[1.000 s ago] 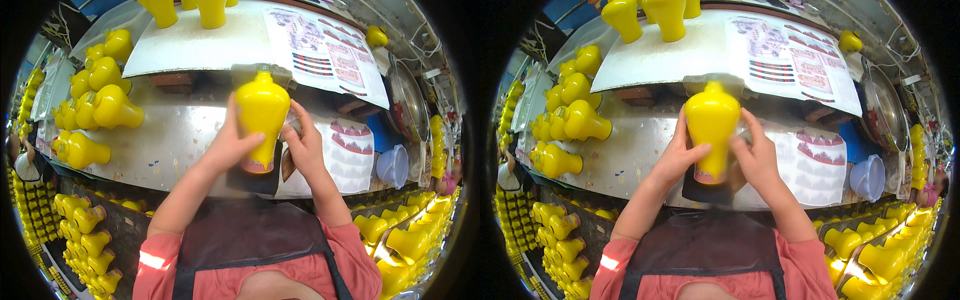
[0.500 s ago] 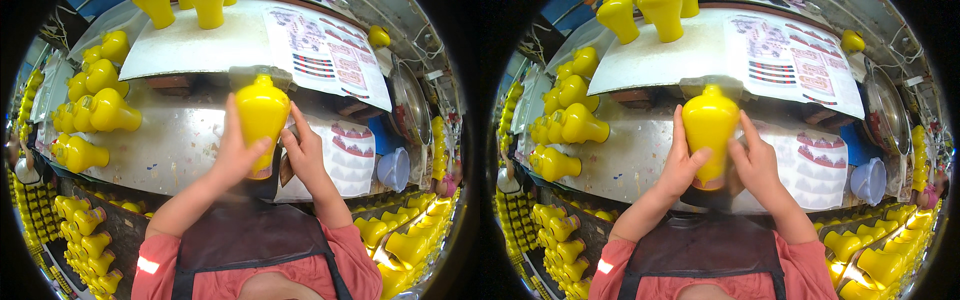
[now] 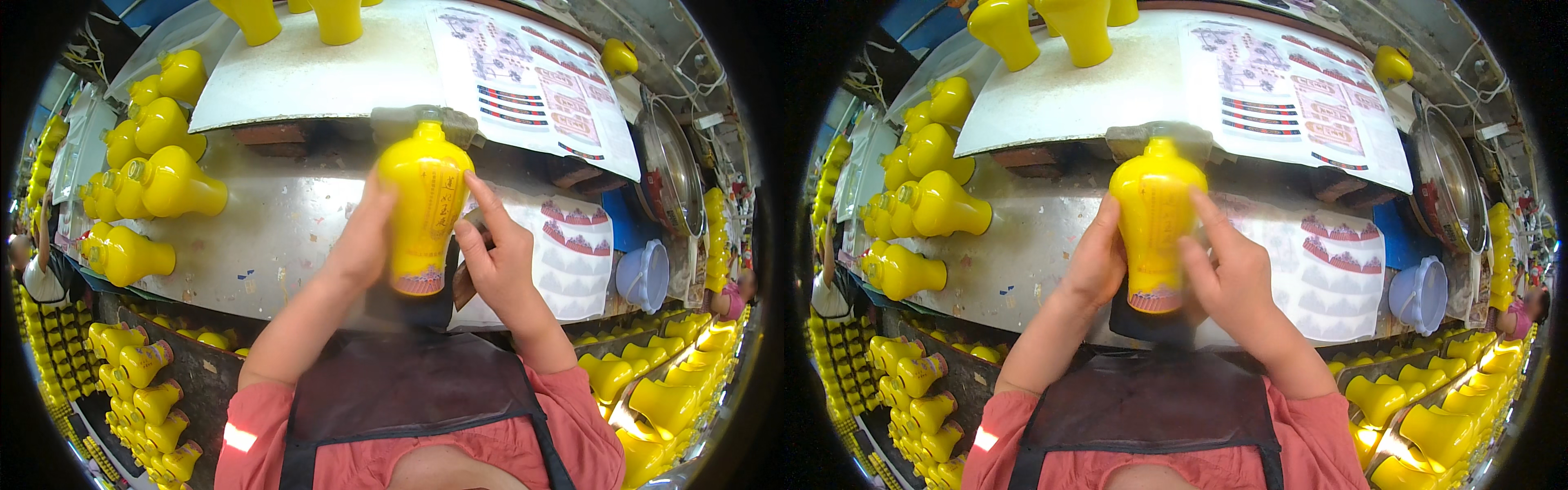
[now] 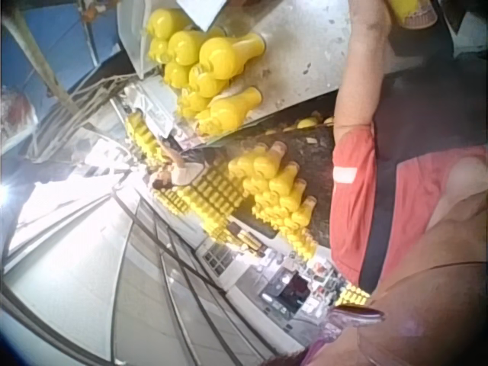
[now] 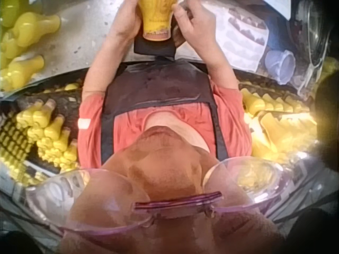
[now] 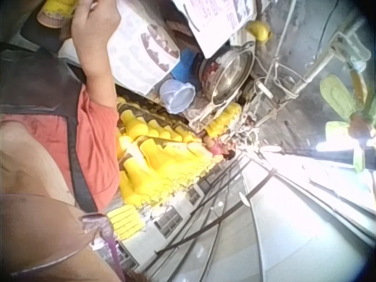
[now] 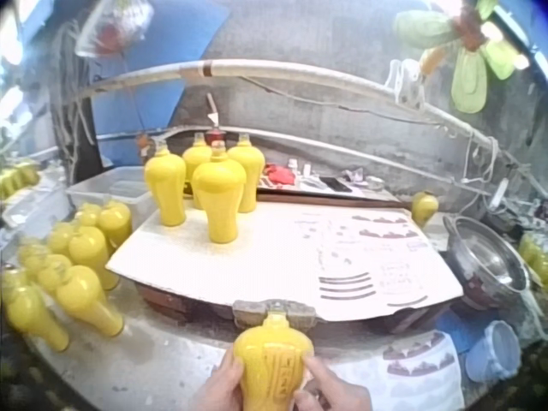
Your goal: The person applies decorative stickers to yellow ceramic vases. They peel each sticker from a sheet, place it on the vase, and smooth it down with their fingers. The person handles multiple vases one at a time, rotating them to apply stickers to different sides.
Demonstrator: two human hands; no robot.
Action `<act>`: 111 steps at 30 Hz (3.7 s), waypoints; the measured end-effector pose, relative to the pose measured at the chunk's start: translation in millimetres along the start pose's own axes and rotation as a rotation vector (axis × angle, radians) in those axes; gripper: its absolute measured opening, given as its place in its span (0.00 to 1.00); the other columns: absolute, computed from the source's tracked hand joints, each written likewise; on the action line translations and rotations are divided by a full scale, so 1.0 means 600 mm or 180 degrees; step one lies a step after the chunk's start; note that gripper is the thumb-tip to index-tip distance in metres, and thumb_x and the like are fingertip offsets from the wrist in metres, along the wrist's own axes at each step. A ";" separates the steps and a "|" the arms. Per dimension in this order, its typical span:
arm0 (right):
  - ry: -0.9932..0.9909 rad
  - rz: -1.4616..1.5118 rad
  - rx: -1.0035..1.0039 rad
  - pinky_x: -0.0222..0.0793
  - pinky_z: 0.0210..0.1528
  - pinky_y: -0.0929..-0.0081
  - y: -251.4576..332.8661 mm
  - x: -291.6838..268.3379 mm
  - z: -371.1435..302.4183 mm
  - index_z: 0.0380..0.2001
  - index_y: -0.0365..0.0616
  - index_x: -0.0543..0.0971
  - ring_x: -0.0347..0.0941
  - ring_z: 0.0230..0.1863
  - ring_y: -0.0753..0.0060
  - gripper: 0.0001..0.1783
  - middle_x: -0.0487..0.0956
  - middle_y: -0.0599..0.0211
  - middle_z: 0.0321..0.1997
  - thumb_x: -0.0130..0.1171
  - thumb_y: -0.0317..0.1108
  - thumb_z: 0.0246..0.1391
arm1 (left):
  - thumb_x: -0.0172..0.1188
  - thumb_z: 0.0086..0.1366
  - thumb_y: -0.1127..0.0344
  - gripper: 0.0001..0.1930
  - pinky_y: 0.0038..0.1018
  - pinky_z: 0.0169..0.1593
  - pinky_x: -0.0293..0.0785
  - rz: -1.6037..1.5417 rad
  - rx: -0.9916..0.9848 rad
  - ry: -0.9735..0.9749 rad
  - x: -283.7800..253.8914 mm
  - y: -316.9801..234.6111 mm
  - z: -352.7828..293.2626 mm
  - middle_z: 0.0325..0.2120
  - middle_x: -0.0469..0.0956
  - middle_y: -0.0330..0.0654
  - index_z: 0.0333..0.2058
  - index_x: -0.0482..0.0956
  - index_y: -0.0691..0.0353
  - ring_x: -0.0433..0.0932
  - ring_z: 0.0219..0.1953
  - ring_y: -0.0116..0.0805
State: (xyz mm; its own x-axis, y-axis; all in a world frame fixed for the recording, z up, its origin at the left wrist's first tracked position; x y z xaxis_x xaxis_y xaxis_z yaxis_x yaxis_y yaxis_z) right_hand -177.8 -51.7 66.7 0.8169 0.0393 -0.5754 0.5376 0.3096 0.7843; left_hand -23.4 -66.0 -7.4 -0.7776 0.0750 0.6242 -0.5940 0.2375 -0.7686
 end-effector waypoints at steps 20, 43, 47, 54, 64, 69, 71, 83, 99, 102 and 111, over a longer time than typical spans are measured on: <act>-0.0494 -0.0157 -0.0065 0.77 0.36 0.66 -0.023 -0.045 0.039 0.57 0.45 0.83 0.82 0.32 0.54 0.20 0.86 0.49 0.40 0.63 0.31 0.61 | 0.69 0.63 0.64 0.52 0.41 0.67 0.69 0.0933 0.0558 -0.0416 -0.003 -0.014 -0.006 0.64 0.65 0.56 0.75 0.40 0.59 0.70 0.64 0.46; -0.0895 -0.2531 0.0046 0.77 0.41 0.55 -0.128 -0.169 0.080 0.54 0.52 0.84 0.81 0.39 0.47 0.18 0.83 0.52 0.37 0.54 0.29 0.63 | 0.76 0.54 0.55 0.59 0.45 0.69 0.65 0.2559 0.0766 -0.0660 0.004 -0.032 -0.008 0.67 0.61 0.62 0.75 0.44 0.64 0.67 0.68 0.57; -0.1052 -0.1878 0.0352 0.76 0.41 0.54 -0.141 -0.177 0.077 0.55 0.53 0.82 0.81 0.37 0.46 0.19 0.84 0.50 0.35 0.54 0.29 0.63 | 0.76 0.54 0.55 0.58 0.48 0.69 0.65 0.3135 0.0965 -0.0676 0.014 -0.046 -0.010 0.67 0.60 0.62 0.74 0.45 0.64 0.66 0.67 0.60; -0.0346 -0.2560 0.0520 0.75 0.42 0.51 -0.136 -0.169 0.140 0.59 0.55 0.81 0.81 0.37 0.42 0.22 0.85 0.48 0.36 0.50 0.31 0.63 | 0.76 0.54 0.54 0.58 0.50 0.68 0.65 0.3252 0.0949 -0.0679 0.016 -0.050 -0.010 0.67 0.60 0.62 0.73 0.47 0.64 0.66 0.67 0.62; -0.0657 -0.2089 0.0411 0.73 0.37 0.58 -0.138 -0.167 0.067 0.59 0.54 0.82 0.80 0.30 0.50 0.21 0.83 0.49 0.31 0.56 0.31 0.63 | 0.76 0.54 0.53 0.59 0.51 0.69 0.64 0.3148 0.0905 -0.0687 0.009 -0.042 -0.010 0.67 0.60 0.61 0.74 0.45 0.63 0.65 0.68 0.62; -0.1294 0.0260 0.0915 0.68 0.29 0.74 -0.213 -0.166 0.042 0.46 0.43 0.83 0.74 0.21 0.68 0.11 0.80 0.62 0.25 0.59 0.36 0.67 | 0.76 0.54 0.53 0.58 0.50 0.69 0.64 0.3017 0.0910 -0.0661 0.006 -0.040 -0.008 0.67 0.60 0.61 0.74 0.46 0.63 0.65 0.68 0.62; -0.1248 0.1869 0.1549 0.58 0.22 0.81 -0.256 -0.127 0.035 0.35 0.41 0.79 0.65 0.17 0.80 0.17 0.75 0.72 0.23 0.62 0.46 0.67 | 0.77 0.53 0.54 0.58 0.50 0.69 0.64 0.2969 0.0928 -0.0650 0.006 -0.039 -0.008 0.67 0.60 0.61 0.74 0.46 0.63 0.65 0.68 0.62; -0.1654 0.2579 0.2062 0.52 0.14 0.75 -0.281 -0.085 0.073 0.32 0.39 0.76 0.59 0.11 0.74 0.21 0.66 0.72 0.14 0.66 0.48 0.65 | 0.78 0.52 0.53 0.60 0.48 0.69 0.65 0.2952 0.1051 -0.0598 0.004 -0.041 -0.008 0.67 0.60 0.62 0.74 0.46 0.64 0.65 0.68 0.60; 0.1039 0.1167 0.0751 0.65 0.28 0.84 0.011 -0.106 0.051 0.33 0.37 0.86 0.71 0.25 0.88 0.08 0.82 0.73 0.28 0.63 0.30 0.62 | 0.52 0.75 0.53 0.21 0.41 0.61 0.67 0.3272 0.2216 0.0347 0.097 -0.139 -0.070 0.54 0.75 0.53 0.54 0.82 0.60 0.73 0.56 0.50; 0.1573 0.1348 0.0637 0.69 0.29 0.82 0.066 -0.073 0.025 0.28 0.34 0.86 0.75 0.24 0.82 0.09 0.85 0.65 0.29 0.65 0.30 0.57 | 0.51 0.75 0.53 0.18 0.41 0.58 0.68 0.3061 0.1723 0.0803 0.127 -0.124 -0.092 0.49 0.77 0.49 0.50 0.84 0.58 0.75 0.53 0.49; 0.1524 0.1444 0.0909 0.66 0.29 0.80 0.058 -0.070 -0.026 0.31 0.34 0.88 0.77 0.27 0.78 0.09 0.86 0.62 0.27 0.68 0.30 0.53 | 0.70 0.62 0.67 0.07 0.34 0.52 0.73 0.2241 0.0304 0.1481 0.105 -0.075 -0.142 0.38 0.79 0.40 0.34 0.80 0.60 0.78 0.44 0.39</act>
State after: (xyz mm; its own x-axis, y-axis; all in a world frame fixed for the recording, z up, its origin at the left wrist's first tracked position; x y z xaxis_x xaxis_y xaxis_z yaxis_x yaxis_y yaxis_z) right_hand -196.5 -27.7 114.6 0.8267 0.5377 -0.1655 0.2539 -0.0942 0.9626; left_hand -28.1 10.4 78.2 -0.8210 0.5703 -0.0262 -0.0342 -0.0950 -0.9949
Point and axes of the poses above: each hand's wrist, its own z-axis towards the middle knuckle, its own x-axis out of the palm, y = z × x, the point moved 9 cm from there along z, towards the middle knuckle
